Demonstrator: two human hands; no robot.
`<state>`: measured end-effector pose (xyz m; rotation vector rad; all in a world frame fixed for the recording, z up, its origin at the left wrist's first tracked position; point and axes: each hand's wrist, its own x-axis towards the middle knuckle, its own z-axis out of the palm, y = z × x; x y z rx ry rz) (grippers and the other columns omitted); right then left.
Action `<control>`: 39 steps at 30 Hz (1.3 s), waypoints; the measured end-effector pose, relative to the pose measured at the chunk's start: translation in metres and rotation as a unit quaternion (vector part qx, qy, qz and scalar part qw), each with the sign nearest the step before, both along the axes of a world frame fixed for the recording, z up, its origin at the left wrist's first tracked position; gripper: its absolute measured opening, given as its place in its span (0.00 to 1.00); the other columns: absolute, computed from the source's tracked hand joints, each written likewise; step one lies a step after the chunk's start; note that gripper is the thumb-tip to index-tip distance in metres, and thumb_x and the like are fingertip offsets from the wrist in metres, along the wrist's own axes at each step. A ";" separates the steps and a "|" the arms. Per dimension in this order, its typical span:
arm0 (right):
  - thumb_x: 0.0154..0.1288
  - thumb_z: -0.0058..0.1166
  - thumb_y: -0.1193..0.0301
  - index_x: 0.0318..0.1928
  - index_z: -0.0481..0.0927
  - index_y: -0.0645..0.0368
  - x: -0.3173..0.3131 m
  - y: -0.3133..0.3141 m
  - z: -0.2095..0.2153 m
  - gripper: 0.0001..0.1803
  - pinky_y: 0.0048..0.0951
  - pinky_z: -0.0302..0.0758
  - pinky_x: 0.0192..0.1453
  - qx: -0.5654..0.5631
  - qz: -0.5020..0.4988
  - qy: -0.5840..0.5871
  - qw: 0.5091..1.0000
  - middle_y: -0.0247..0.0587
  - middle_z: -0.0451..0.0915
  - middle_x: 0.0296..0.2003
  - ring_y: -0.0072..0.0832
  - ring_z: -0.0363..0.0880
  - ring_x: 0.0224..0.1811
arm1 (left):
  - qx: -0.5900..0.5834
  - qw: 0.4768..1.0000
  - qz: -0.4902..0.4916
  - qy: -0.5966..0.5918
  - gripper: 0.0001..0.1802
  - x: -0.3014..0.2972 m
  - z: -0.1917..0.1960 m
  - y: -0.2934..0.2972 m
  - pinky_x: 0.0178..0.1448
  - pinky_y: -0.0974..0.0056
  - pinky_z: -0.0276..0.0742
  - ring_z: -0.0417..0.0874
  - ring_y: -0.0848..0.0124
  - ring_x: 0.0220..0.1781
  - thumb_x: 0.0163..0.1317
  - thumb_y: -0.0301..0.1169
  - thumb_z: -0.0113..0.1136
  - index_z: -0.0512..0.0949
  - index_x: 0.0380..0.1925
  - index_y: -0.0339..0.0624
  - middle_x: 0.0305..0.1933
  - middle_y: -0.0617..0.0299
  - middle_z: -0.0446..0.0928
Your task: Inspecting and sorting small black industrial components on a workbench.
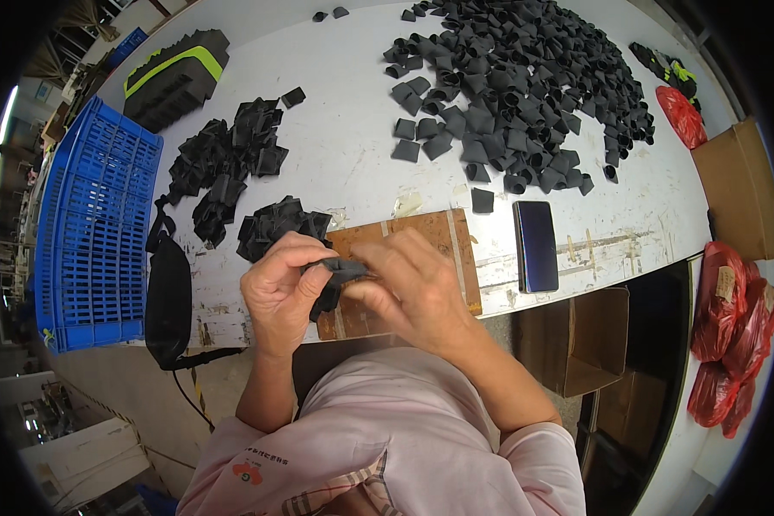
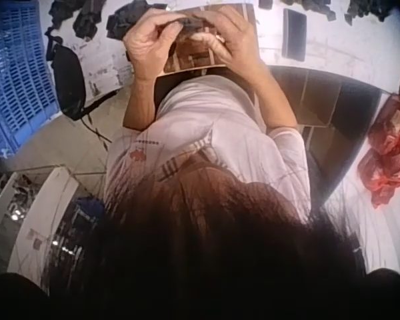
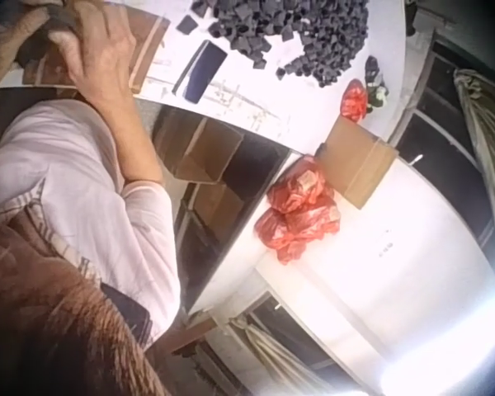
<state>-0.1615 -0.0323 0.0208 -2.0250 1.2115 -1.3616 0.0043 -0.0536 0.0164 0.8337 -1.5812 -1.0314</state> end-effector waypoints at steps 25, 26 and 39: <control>0.55 0.55 0.72 0.24 0.76 0.64 -0.007 -0.010 0.024 0.07 0.20 0.65 0.24 0.210 0.039 -0.196 0.957 0.35 0.74 0.21 0.19 0.67 0.20 | -0.018 0.981 0.185 -0.059 0.05 0.005 -0.050 0.020 0.35 0.75 0.68 0.72 0.77 0.31 0.55 0.17 0.53 0.74 0.33 0.31 0.28 0.60 0.73; 0.58 0.52 0.68 0.27 0.77 0.63 -0.022 -0.021 0.017 0.10 0.16 0.65 0.25 0.225 0.034 -0.299 0.927 0.32 0.76 0.24 0.13 0.66 0.21 | 0.031 0.973 0.207 -0.092 0.08 0.014 -0.068 0.031 0.35 0.76 0.68 0.72 0.79 0.31 0.55 0.17 0.53 0.73 0.36 0.32 0.31 0.61 0.73; 0.59 0.51 0.70 0.27 0.76 0.68 0.019 0.043 -0.084 0.11 0.26 0.66 0.25 0.406 0.005 -0.115 0.907 0.41 0.72 0.16 0.23 0.69 0.19 | -0.070 0.855 0.183 -0.480 0.06 0.024 -0.133 0.043 0.40 0.58 0.69 0.71 0.56 0.38 0.47 0.23 0.55 0.72 0.27 0.36 0.32 0.52 0.68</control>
